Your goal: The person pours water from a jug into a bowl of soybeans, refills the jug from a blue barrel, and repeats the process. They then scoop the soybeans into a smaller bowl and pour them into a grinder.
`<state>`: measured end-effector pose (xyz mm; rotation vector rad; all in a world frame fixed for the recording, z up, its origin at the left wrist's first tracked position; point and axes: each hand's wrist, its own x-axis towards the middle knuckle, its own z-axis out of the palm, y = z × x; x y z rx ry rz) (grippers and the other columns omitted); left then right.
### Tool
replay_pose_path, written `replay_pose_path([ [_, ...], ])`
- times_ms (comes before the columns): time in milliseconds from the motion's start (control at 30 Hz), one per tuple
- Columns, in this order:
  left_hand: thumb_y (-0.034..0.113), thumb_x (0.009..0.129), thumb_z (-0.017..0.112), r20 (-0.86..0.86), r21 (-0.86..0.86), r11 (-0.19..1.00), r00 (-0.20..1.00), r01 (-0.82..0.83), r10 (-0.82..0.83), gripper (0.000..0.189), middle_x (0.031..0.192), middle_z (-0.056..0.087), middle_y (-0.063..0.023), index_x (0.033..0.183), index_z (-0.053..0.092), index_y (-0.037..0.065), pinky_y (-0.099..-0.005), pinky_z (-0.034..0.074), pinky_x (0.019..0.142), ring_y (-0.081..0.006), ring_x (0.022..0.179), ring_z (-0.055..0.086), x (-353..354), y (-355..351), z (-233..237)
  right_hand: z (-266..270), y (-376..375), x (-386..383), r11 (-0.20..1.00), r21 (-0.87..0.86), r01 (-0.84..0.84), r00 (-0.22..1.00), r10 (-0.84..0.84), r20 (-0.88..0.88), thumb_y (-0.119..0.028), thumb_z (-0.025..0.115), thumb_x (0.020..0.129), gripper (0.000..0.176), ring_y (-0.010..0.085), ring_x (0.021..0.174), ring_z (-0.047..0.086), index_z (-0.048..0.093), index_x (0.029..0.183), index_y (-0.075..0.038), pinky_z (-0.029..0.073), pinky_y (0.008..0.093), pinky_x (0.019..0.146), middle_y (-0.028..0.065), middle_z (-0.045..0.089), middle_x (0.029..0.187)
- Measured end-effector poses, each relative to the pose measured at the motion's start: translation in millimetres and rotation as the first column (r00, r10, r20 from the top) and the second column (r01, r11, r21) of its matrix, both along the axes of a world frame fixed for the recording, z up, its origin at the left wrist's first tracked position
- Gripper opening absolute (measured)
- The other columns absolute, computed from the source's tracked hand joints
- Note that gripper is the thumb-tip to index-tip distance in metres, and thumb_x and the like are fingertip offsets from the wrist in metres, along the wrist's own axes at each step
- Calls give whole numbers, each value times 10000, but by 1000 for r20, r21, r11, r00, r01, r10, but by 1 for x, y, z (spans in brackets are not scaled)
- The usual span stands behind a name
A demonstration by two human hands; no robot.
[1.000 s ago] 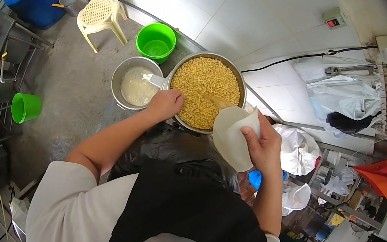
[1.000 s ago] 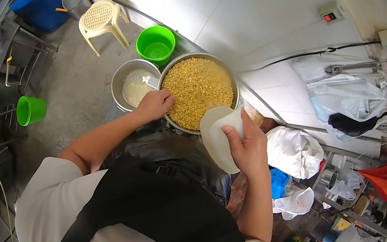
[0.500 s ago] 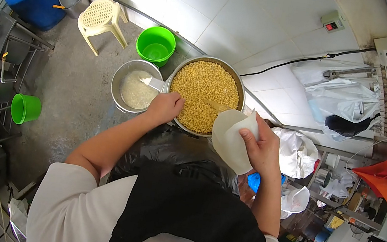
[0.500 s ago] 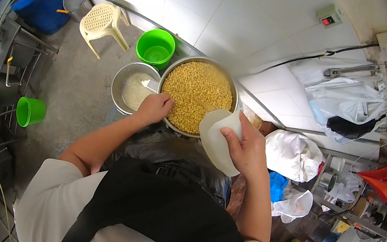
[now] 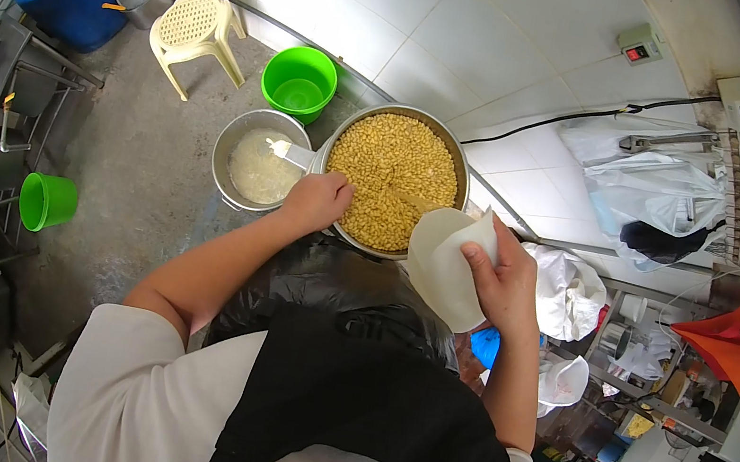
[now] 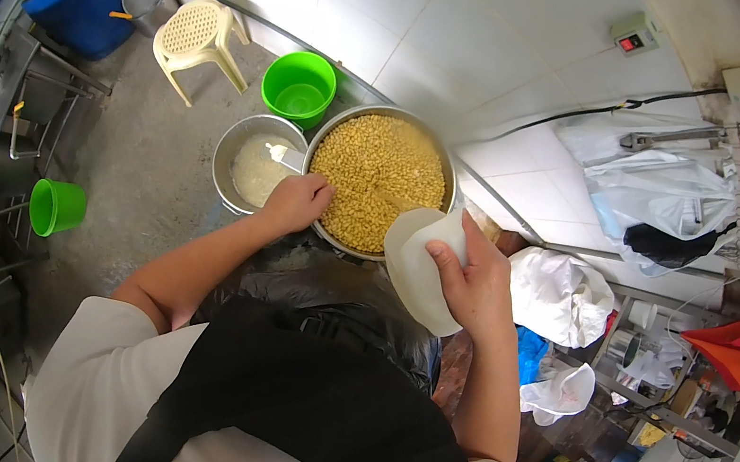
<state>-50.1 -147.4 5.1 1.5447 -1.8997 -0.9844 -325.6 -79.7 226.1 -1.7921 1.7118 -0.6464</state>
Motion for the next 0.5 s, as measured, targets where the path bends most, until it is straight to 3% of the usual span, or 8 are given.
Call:
replay_pose_path([
  [333,324,1012,638,-15,-29,1000,1000,-7,7,348,837,695,-263,873,684,8,-571,527,718,-489,812,680,0,0,-4,6,-1,5,1000,30,9,1000,-10,17,-259,740,1023,531,241,905,760,605,1467,1,592,366,822,199,782,1068],
  [400,325,1012,637,-13,-22,1000,1000,-10,10,350,837,696,-263,872,683,8,-571,526,719,-489,812,680,0,0,-2,11,-1,7,991,124,54,998,-57,24,-307,763,1010,579,247,1046,743,610,1454,31,577,383,926,192,775,1142],
  [500,355,1035,577,15,0,1000,1000,9,-9,380,855,712,-262,891,690,22,-604,545,768,-494,837,695,0,0,-1,4,0,4,998,60,21,1000,-21,2,-266,742,1023,538,241,914,760,603,1468,3,593,364,826,201,781,1077],
])
